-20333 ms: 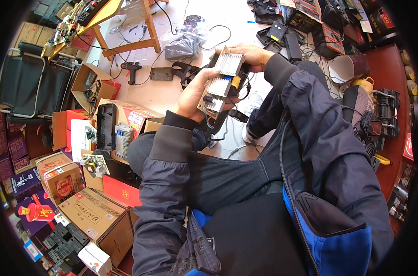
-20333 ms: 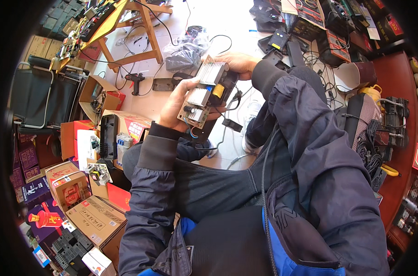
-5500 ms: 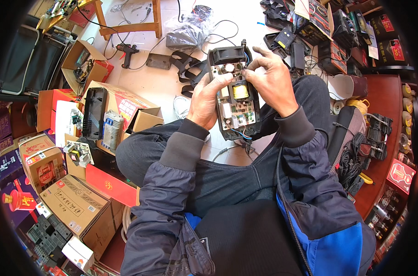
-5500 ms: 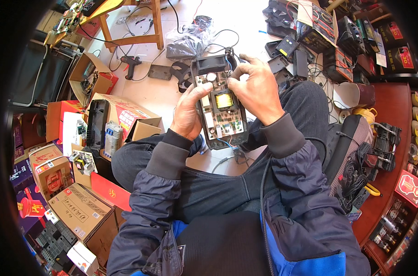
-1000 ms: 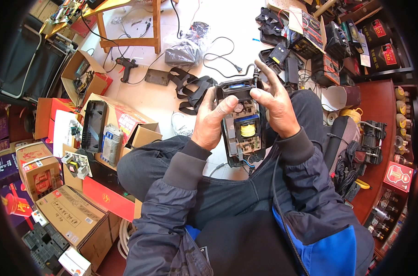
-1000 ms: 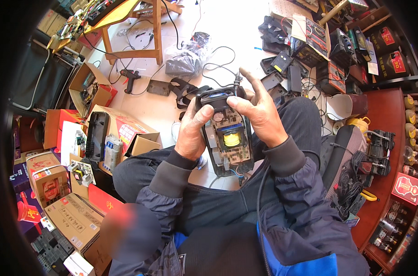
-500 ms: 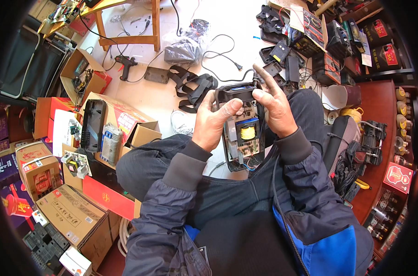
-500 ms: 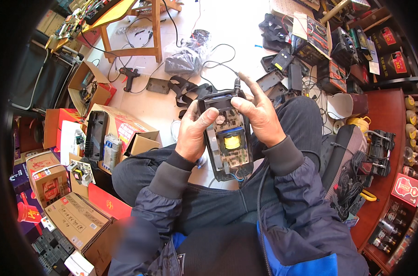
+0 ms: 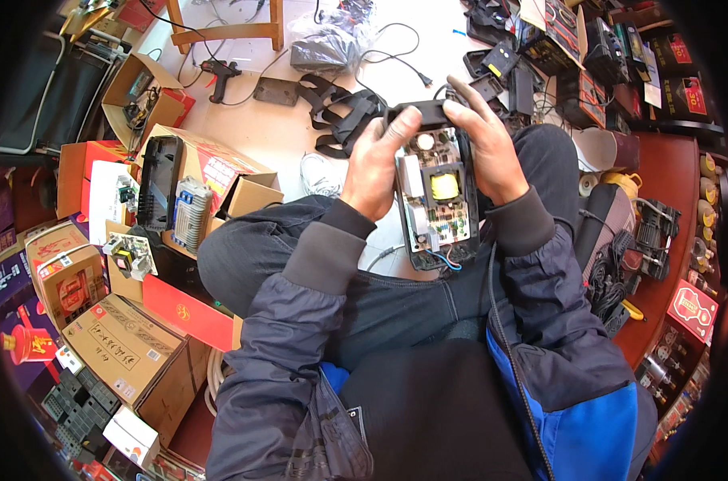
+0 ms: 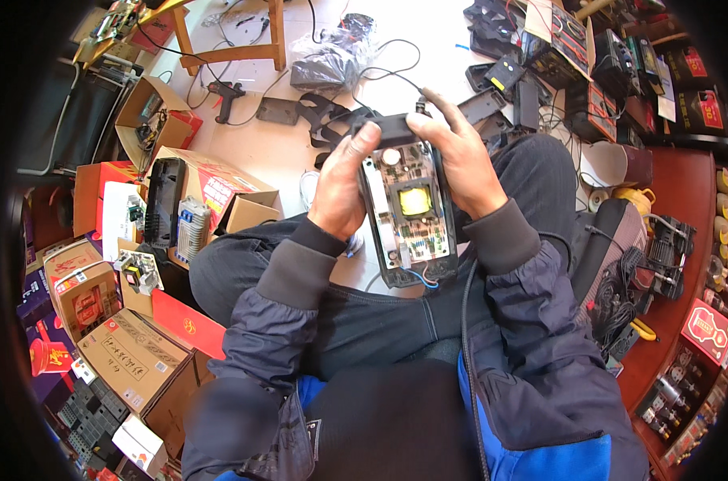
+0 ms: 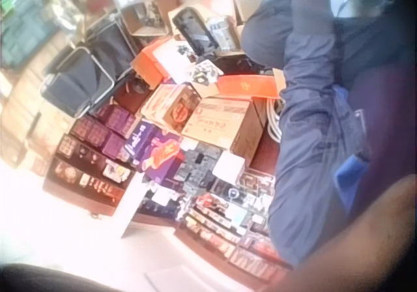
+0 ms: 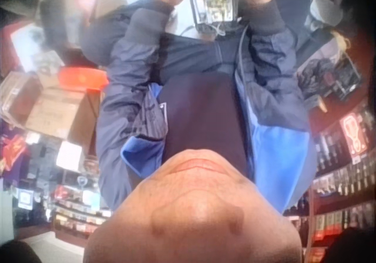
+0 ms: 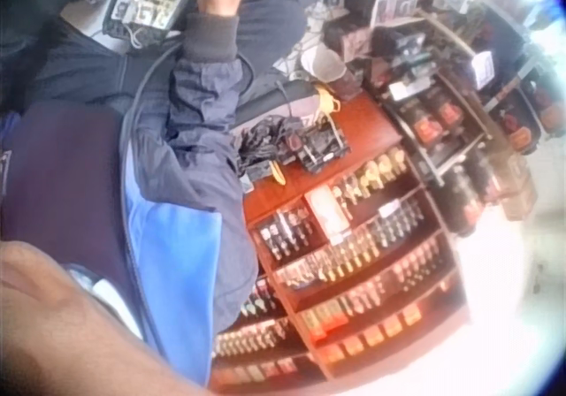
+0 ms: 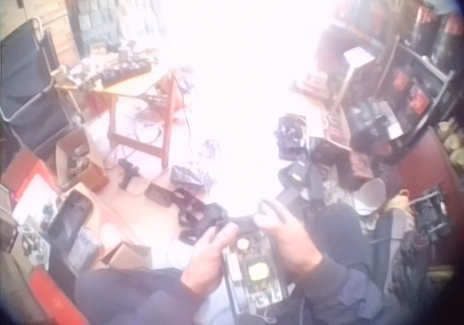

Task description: The person connects a power cable to a power strip, then picks up a circuit board and a black plastic housing. They place the circuit board into the housing, align it, and secure it by hand.

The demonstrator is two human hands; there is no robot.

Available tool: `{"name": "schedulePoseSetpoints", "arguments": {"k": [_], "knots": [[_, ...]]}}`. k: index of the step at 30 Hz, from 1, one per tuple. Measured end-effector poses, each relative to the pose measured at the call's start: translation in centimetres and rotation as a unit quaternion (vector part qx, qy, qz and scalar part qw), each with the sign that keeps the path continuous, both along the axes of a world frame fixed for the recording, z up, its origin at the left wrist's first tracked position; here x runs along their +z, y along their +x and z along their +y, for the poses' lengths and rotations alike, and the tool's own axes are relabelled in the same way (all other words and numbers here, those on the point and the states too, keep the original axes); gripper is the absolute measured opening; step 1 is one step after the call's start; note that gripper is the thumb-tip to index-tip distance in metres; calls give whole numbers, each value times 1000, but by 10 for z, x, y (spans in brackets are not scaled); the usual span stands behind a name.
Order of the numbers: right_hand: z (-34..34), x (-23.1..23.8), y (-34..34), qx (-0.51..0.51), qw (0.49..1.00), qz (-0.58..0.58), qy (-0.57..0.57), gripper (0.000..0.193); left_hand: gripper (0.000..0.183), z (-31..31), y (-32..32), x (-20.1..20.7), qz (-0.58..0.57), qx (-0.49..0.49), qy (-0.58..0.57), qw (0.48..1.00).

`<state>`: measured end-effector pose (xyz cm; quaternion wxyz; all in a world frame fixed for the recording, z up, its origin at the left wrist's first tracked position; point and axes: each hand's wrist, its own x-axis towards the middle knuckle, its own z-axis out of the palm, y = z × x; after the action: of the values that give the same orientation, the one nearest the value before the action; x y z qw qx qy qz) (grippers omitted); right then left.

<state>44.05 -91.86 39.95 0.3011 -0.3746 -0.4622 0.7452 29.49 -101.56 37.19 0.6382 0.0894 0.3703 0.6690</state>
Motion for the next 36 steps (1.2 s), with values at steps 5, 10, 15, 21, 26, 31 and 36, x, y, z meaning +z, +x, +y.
{"name": "schedulePoseSetpoints", "arguments": {"k": [5,10,15,21,26,31,36], "knots": [[7,-6,-6,10,999,-7,-43,65,54,3,-4,-6,-63,-35,-19,997],[9,-3,-6,16,999,-10,-35,71,51,3,-4,-2,-74,-43,-12,996],[6,-3,-5,27,998,-6,-54,73,49,1,-3,0,-85,-37,-23,995],[5,-10,-5,10,997,28,-70,66,45,1,-3,-5,-83,-33,-25,996],[4,-13,-5,2,998,24,-59,64,45,0,-2,-6,-76,-33,-27,996],[7,-13,-1,9,996,44,-72,67,45,2,-2,-2,-114,-31,-19,993],[9,-12,-2,13,998,-8,-62,70,40,3,0,0,-86,-29,-42,995]]}}
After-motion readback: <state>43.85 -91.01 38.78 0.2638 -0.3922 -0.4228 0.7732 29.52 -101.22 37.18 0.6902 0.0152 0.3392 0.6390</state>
